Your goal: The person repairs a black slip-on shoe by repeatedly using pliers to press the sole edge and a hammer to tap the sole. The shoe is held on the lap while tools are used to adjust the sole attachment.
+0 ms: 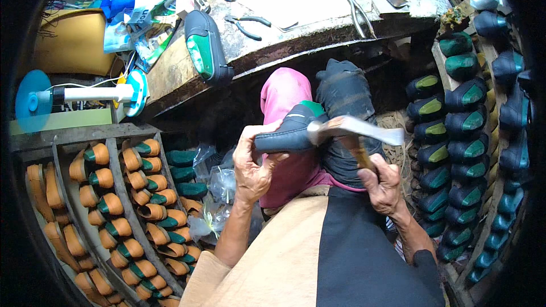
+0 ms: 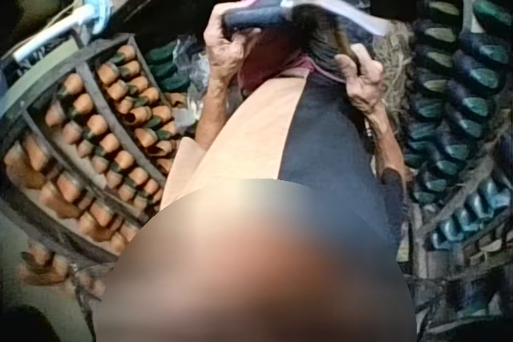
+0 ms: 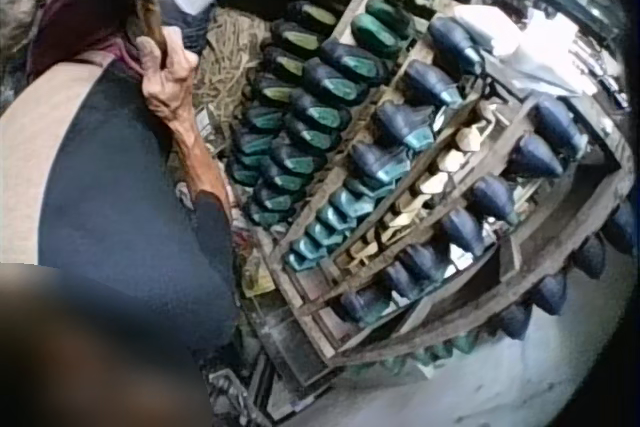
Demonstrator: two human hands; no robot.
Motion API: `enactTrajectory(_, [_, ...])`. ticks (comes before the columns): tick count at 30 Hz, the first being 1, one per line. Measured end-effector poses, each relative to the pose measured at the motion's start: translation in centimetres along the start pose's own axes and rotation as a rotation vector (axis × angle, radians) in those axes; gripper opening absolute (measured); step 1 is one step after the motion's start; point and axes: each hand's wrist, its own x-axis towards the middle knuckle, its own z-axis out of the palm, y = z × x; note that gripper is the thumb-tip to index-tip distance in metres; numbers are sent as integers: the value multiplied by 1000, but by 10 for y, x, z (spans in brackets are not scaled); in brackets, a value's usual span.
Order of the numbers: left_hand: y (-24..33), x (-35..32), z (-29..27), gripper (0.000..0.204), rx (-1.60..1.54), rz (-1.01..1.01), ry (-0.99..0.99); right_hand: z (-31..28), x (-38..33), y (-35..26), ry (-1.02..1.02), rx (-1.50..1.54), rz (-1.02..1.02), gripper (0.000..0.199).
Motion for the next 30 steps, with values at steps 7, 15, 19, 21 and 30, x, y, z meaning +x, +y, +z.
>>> enactTrajectory(7, [14, 18, 25, 61, 274, 191, -30, -39, 12, -3, -97, 55, 94, 28])
enactTrajectory(15, [7, 32, 67, 63, 253, 251, -90, -71, 5, -12, -86, 26, 186, 29])
enactTrajectory(19, [0, 33, 81, 60, 301, 330, -68, -85, -2, -15, -31, 361, 313, 30])
enactTrajectory(21, [-5, 37, 89, 58, 239, 337, -110, -90, -4, -19, -33, 103, 271, 30])
enactTrajectory(30, [-12, 57, 137, 46, 340, 483, -147, -128, -5, -48, 2, -402, 81, 27])
